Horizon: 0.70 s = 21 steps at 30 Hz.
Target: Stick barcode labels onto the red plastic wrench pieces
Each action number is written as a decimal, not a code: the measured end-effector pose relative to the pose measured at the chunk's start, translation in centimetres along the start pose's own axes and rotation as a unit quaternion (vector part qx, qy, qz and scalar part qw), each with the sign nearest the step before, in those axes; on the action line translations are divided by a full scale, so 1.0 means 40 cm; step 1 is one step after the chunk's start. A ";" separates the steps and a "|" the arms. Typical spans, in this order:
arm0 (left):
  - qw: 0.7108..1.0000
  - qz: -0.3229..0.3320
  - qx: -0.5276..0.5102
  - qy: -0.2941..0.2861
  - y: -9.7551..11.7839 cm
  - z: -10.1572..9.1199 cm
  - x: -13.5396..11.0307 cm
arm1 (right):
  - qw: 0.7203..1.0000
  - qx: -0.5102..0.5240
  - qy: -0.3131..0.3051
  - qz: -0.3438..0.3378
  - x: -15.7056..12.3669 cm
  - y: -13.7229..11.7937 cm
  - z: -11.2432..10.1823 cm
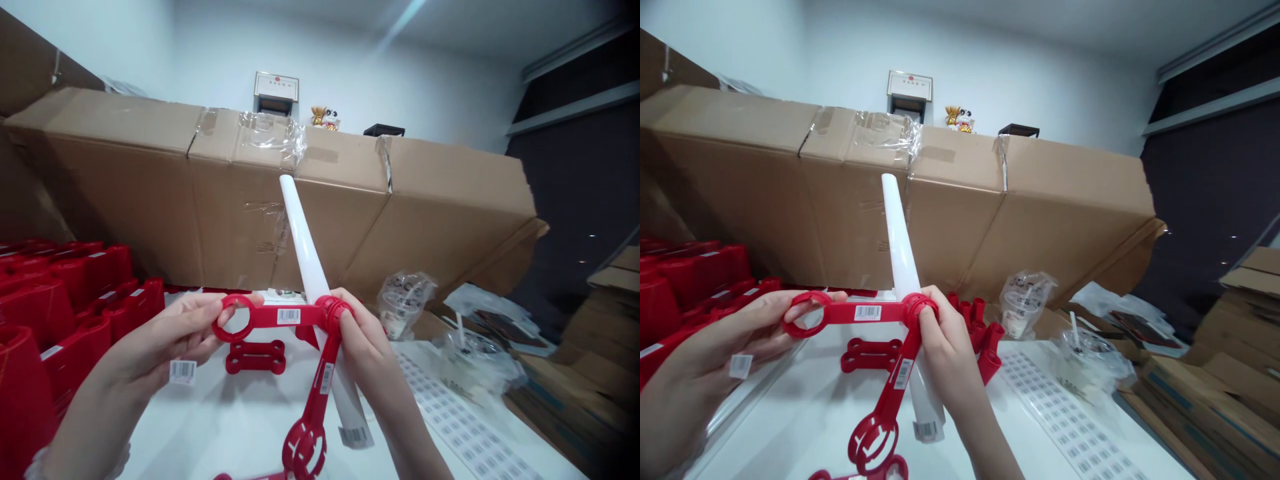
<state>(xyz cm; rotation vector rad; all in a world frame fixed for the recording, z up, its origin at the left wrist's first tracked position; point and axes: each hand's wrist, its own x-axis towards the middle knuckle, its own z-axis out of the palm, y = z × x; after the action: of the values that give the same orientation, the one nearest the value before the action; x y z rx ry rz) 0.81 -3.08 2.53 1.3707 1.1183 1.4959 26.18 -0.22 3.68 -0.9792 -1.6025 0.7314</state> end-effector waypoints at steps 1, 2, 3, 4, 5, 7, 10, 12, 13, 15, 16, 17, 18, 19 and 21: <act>0.999 -0.028 -0.014 -0.017 0.002 0.001 0.014 | 1.000 0.004 -0.002 -0.002 0.000 0.000 -0.001; 0.997 -0.051 -0.033 -0.043 0.002 0.002 0.029 | 1.000 0.008 -0.006 -0.002 0.000 -0.001 -0.002; 0.993 -0.064 -0.055 -0.077 0.000 0.002 0.044 | 1.000 0.012 -0.011 -0.001 0.000 -0.003 -0.002; 0.988 -0.069 -0.082 -0.114 -0.003 0.000 0.056 | 1.000 0.015 -0.016 0.000 0.000 -0.004 -0.003; 0.980 -0.069 -0.110 -0.149 -0.008 -0.002 0.065 | 1.000 0.017 -0.019 0.002 0.000 -0.006 -0.004; 0.963 -0.068 -0.155 -0.210 -0.016 -0.008 0.076 | 1.000 0.017 -0.025 0.005 0.000 -0.009 -0.007; 0.944 -0.078 -0.186 -0.262 -0.017 -0.012 0.078 | 0.999 0.014 -0.029 0.008 -0.002 -0.012 -0.011; 0.938 -0.079 -0.198 -0.272 -0.008 -0.008 0.072 | 0.999 0.011 -0.032 0.011 -0.004 -0.014 -0.012; 0.938 -0.078 -0.205 -0.269 -0.003 -0.006 0.069 | 0.999 0.010 -0.034 0.013 -0.005 -0.015 -0.012; 0.941 -0.075 -0.215 -0.251 0.004 -0.004 0.062 | 0.999 0.011 -0.040 0.012 -0.006 -0.016 -0.012; 0.944 -0.077 -0.214 -0.239 0.006 -0.005 0.059 | 0.999 0.012 -0.044 0.010 -0.006 -0.017 -0.012; 0.947 -0.083 -0.207 -0.229 0.006 -0.007 0.057 | 0.999 0.014 -0.047 0.008 -0.007 -0.018 -0.012; 0.951 -0.091 -0.198 -0.219 0.005 -0.010 0.056 | 0.999 0.017 -0.050 0.007 -0.007 -0.019 -0.012; 0.955 -0.099 -0.185 -0.210 0.003 -0.013 0.056 | 0.998 0.018 -0.052 0.006 -0.008 -0.020 -0.012; 0.964 -0.104 -0.154 -0.192 -0.001 -0.018 0.059 | 0.998 0.016 -0.055 0.009 -0.009 -0.021 -0.010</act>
<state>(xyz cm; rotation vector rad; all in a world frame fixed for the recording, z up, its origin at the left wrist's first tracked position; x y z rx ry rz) -0.13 -0.89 3.15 1.2169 0.7232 1.1340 26.43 -0.97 4.34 -0.9462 -1.6733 0.8322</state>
